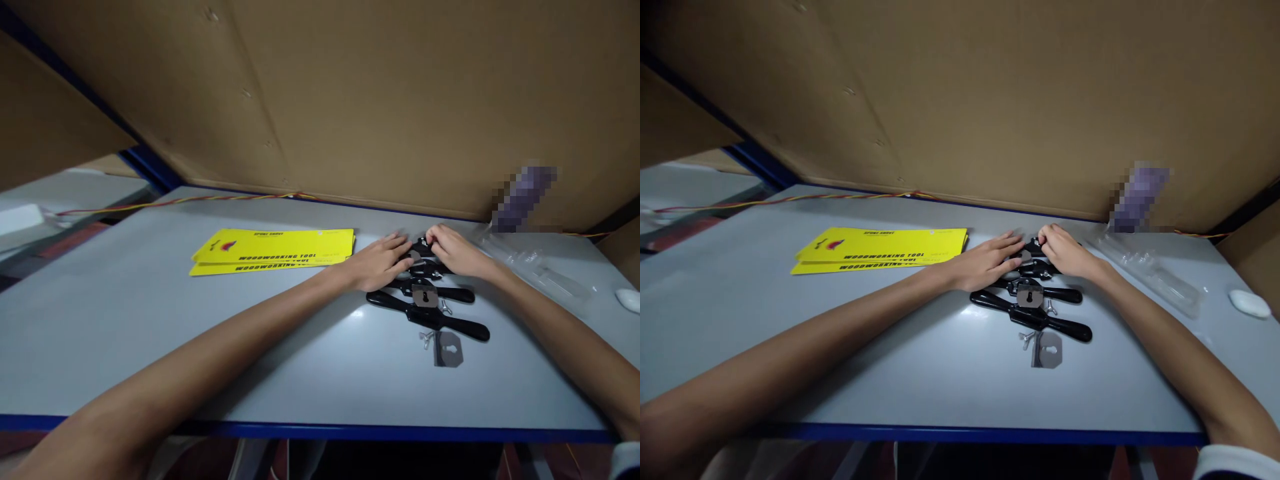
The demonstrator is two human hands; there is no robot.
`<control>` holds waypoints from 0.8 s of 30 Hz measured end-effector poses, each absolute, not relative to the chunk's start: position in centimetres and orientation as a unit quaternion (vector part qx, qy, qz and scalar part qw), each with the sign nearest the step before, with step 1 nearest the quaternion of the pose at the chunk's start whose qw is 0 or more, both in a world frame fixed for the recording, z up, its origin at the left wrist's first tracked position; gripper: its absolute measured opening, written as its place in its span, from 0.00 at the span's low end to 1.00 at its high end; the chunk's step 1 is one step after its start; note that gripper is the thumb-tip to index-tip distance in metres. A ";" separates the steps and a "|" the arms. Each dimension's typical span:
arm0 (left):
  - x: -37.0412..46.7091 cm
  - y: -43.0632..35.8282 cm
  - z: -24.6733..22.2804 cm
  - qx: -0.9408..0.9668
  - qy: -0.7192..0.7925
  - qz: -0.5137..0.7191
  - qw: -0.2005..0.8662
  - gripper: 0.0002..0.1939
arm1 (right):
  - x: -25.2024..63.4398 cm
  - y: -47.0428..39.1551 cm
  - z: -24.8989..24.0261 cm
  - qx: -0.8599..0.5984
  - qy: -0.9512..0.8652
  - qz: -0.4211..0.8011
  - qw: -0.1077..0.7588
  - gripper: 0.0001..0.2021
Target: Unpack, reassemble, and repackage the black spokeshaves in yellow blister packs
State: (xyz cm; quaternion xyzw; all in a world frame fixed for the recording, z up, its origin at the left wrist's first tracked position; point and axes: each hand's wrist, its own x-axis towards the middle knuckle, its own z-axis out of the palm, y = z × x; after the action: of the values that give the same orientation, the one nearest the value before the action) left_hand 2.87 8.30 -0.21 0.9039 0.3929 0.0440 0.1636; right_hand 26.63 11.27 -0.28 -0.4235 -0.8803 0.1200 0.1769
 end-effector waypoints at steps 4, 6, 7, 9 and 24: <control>2.9 8.3 -0.3 0.905 0.393 0.046 0.159 0.36 | 26.9 11.3 0.9 -0.430 -0.863 0.180 0.193 0.08; 2.9 8.4 -0.4 0.906 0.390 0.055 0.156 0.37 | 26.9 11.3 1.3 -0.431 -0.861 0.194 0.188 0.11; 2.9 8.4 -0.6 0.906 0.388 0.062 0.155 0.37 | 26.9 11.3 1.4 -0.429 -0.860 0.200 0.192 0.11; 2.8 8.5 -0.9 0.907 0.385 0.075 0.154 0.37 | 27.0 11.4 1.4 -0.424 -0.856 0.211 0.209 0.08; 2.4 8.4 -1.5 0.909 0.385 0.077 0.138 0.38 | 26.9 12.0 0.7 -0.486 -0.818 0.235 0.200 0.16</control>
State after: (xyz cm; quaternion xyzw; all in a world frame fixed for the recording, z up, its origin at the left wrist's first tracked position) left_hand 2.45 8.43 -1.54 0.9091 0.3853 0.0766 0.1384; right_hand 26.85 11.96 0.75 -0.4860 -0.8176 0.2349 0.2003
